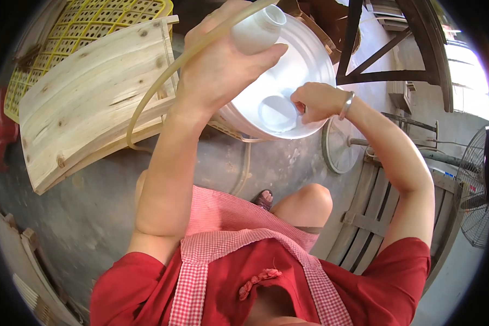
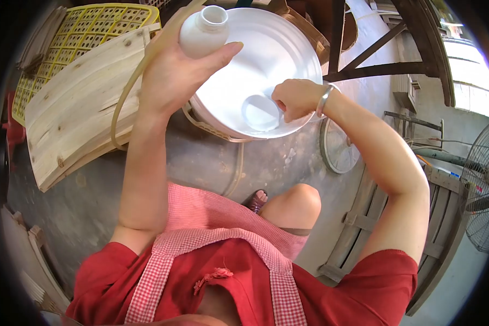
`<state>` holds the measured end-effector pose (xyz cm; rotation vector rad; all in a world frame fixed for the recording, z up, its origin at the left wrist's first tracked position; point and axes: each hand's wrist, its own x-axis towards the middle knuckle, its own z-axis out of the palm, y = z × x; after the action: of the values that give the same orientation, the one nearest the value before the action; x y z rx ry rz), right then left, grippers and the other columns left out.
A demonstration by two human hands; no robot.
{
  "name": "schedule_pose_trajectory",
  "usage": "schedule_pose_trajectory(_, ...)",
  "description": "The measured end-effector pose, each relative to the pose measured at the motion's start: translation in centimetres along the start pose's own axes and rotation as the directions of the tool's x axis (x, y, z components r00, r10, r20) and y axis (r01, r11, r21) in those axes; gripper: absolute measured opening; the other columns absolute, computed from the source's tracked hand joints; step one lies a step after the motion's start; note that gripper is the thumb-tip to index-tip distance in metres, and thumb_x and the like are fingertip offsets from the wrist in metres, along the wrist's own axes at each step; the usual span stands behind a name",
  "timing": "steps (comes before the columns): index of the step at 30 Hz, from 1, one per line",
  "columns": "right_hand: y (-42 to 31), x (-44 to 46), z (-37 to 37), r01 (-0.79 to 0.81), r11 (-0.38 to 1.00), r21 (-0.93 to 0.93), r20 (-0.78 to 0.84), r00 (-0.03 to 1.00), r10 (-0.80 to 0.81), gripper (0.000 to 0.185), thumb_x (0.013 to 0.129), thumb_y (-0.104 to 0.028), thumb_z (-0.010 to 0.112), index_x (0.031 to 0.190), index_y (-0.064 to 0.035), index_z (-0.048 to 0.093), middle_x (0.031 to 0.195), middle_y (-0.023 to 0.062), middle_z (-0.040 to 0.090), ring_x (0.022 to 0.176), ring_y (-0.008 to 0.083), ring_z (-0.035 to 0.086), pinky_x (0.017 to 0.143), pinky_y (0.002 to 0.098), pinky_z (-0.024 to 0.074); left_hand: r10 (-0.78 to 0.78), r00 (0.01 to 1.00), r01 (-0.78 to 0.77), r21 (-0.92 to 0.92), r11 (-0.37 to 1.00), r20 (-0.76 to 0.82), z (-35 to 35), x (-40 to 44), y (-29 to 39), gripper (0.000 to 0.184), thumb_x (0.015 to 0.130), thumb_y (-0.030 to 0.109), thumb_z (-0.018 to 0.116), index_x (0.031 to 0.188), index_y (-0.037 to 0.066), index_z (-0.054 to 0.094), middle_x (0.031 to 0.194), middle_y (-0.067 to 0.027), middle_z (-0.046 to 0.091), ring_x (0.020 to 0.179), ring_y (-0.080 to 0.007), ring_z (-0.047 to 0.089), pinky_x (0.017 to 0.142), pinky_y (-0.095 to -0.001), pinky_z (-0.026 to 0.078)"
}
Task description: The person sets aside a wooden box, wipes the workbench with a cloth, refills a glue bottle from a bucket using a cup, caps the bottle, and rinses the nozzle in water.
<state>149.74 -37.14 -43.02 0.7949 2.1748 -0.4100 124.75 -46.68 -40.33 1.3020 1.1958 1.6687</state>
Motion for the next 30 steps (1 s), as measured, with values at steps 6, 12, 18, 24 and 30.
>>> schedule_pose_trajectory(6,0.7,1.3,2.0,-0.047,0.998,0.036,0.025,0.999,0.046,0.016,0.061,-0.015,0.072,0.073,-0.0046,0.075,0.075,0.0145,0.071,0.073,0.0313,0.068,0.069,0.0388,0.0544,-0.033,0.999,0.033,0.048,0.998,0.000,-0.4,0.2,0.4,0.044,0.075,0.012,0.085,0.114,0.002,0.065,0.098,-0.0096,0.071,0.091,-0.0175,0.068,0.081,-0.0323,0.055)
schedule_pose_trajectory(12,1.7,1.2,2.1,0.084,0.996,0.029,-0.347,0.935,-0.068,0.011,0.068,-0.009,0.065,0.075,-0.0044,0.072,0.076,0.0150,0.071,0.072,0.0328,0.069,0.070,0.0391,0.0556,-0.005,1.000,0.005,0.108,0.994,0.001,-0.6,0.3,0.4,0.045,0.075,0.013,0.086,0.113,0.001,0.065,0.097,-0.0098,0.071,0.090,-0.0169,0.068,0.079,-0.0324,0.056)
schedule_pose_trajectory(18,0.8,1.3,-0.2,0.005,0.824,0.566,-0.231,0.961,0.153,0.014,0.089,-0.007,0.063,0.082,0.0045,0.059,0.071,0.0100,0.066,0.060,0.0165,0.072,0.050,0.0240,0.0528,-0.041,0.999,0.041,0.091,0.995,-0.004,-0.4,0.3,0.4,0.046,0.075,0.014,0.086,0.113,0.002,0.065,0.097,-0.0099,0.071,0.091,-0.0164,0.068,0.080,-0.0321,0.055)
schedule_pose_trajectory(24,1.4,7.9,1.6,0.087,0.805,0.587,-0.360,0.919,0.163,0.016,0.089,-0.009,0.060,0.080,0.0044,0.056,0.069,0.0131,0.064,0.061,0.0205,0.071,0.056,0.0306,0.0540,-0.057,0.998,0.060,0.094,0.994,-0.034,-0.2,0.1,0.9,0.046,0.075,0.012,0.085,0.115,0.002,0.064,0.097,-0.0091,0.071,0.090,-0.0170,0.068,0.080,-0.0323,0.055)
schedule_pose_trajectory(30,2.5,13.1,3.2,-0.045,0.913,0.406,-0.365,0.908,0.207,0.014,0.087,-0.005,0.057,0.075,0.0031,0.056,0.067,0.0145,0.062,0.064,0.0243,0.070,0.059,0.0370,0.0517,-0.137,0.990,0.140,0.134,0.981,-0.027,-0.3,0.0,1.3,0.043,0.075,0.011,0.085,0.111,0.002,0.063,0.097,-0.0103,0.070,0.090,-0.0183,0.068,0.079,-0.0336,0.055)
